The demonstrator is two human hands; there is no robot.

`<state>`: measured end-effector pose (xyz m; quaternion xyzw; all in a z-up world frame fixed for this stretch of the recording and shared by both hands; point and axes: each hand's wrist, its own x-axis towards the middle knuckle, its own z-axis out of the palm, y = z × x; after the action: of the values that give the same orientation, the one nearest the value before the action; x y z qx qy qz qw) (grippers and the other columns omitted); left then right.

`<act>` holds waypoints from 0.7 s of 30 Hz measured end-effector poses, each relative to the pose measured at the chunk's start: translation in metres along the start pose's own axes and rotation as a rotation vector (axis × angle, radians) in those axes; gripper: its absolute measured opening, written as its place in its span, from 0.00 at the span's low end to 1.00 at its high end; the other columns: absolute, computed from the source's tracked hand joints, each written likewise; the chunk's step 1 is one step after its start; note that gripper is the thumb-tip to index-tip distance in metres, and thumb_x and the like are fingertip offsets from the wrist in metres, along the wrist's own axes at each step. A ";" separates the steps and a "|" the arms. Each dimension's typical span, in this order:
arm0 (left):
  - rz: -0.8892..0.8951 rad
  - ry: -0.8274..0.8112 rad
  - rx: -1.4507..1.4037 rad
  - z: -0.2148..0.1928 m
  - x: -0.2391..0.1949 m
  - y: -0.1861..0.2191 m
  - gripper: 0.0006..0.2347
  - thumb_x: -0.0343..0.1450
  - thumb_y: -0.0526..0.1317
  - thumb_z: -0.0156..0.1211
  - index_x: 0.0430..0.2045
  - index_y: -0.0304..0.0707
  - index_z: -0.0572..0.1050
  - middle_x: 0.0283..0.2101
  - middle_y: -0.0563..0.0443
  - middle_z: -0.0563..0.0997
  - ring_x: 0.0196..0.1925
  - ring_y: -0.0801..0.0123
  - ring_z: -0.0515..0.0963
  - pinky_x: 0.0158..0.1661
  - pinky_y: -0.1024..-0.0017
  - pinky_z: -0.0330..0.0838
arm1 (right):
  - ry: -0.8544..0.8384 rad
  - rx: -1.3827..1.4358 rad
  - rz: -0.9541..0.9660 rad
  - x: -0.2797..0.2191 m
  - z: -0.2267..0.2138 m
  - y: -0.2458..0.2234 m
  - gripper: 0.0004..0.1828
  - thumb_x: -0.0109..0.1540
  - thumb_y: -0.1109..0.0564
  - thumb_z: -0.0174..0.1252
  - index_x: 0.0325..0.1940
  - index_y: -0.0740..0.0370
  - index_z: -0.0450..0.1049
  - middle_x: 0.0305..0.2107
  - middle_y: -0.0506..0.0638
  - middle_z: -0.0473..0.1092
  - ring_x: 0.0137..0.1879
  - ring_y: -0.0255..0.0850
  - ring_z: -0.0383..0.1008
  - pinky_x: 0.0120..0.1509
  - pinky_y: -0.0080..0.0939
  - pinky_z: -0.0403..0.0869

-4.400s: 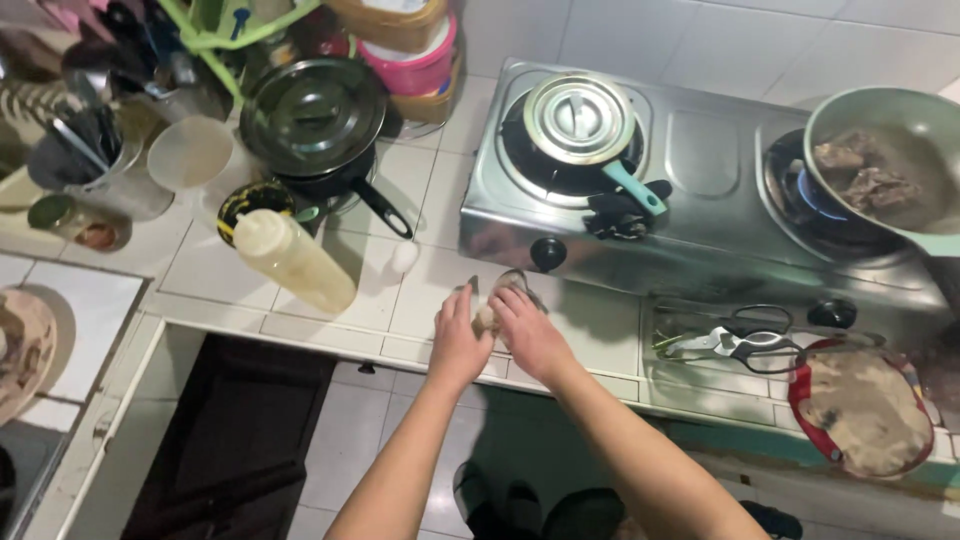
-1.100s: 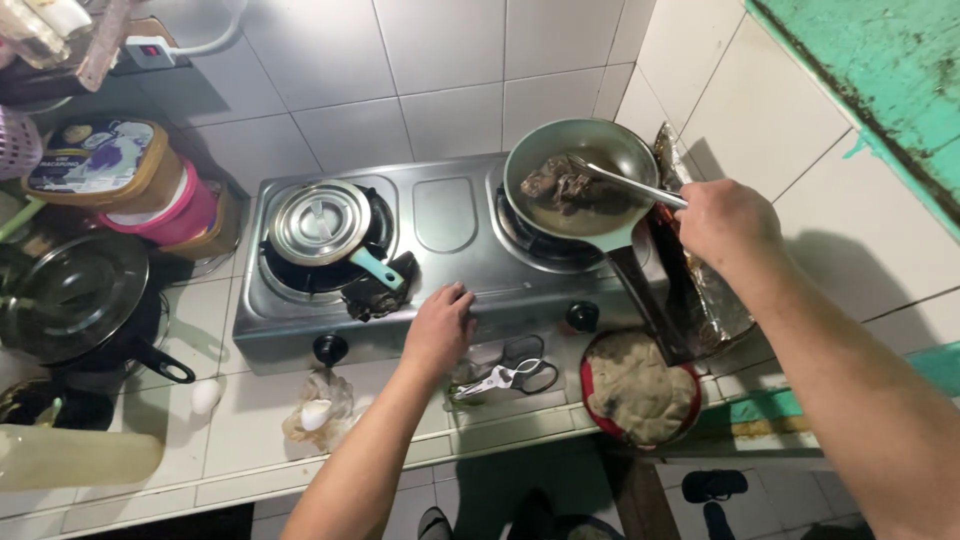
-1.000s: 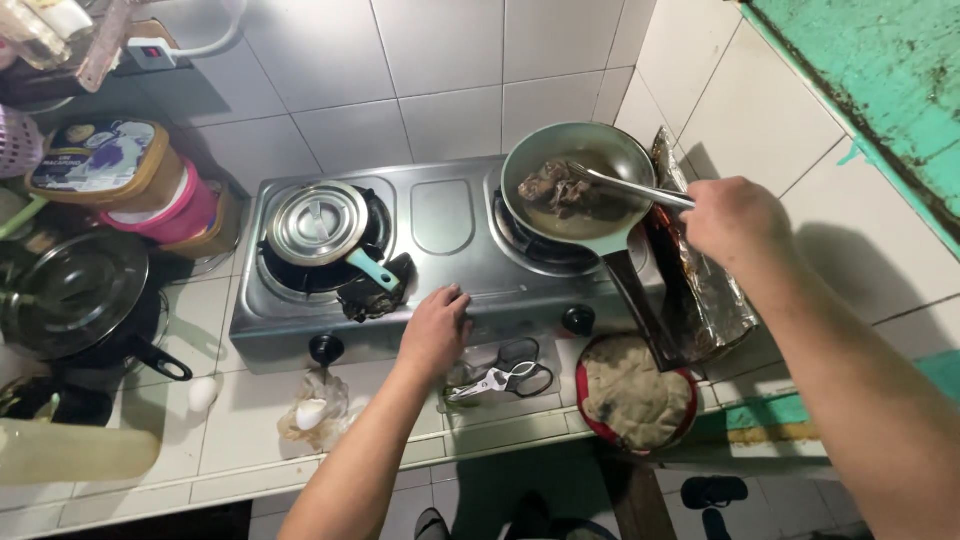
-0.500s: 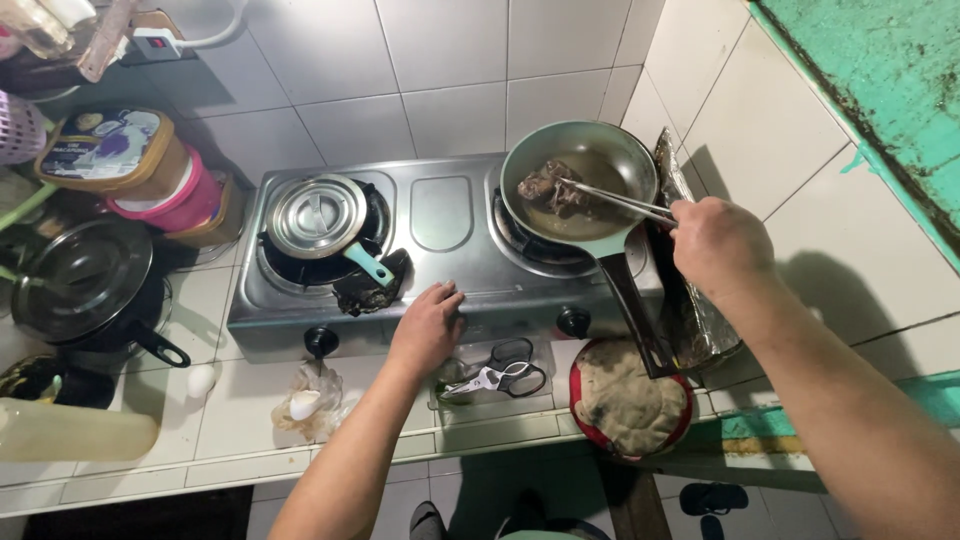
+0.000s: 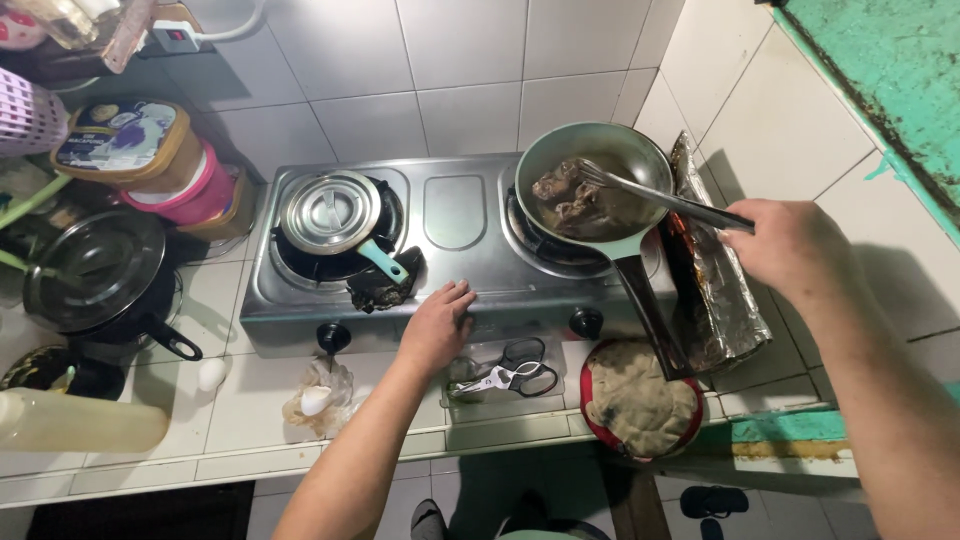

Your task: Cooking sliced meat and frying an egg on a gas stove in a kitchen.

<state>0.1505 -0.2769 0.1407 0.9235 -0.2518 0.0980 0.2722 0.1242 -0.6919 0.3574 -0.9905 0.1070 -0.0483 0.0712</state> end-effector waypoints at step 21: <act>0.022 -0.011 0.016 0.002 -0.002 -0.004 0.21 0.65 0.34 0.64 0.54 0.34 0.75 0.64 0.39 0.72 0.68 0.46 0.68 0.66 0.56 0.61 | -0.202 -0.282 -0.008 -0.001 0.016 -0.029 0.21 0.69 0.44 0.53 0.65 0.46 0.73 0.36 0.56 0.78 0.40 0.52 0.82 0.46 0.54 0.81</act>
<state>0.1512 -0.2739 0.1365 0.9234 -0.2628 0.0978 0.2621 0.1311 -0.6620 0.3460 -0.9909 0.1013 0.0669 -0.0584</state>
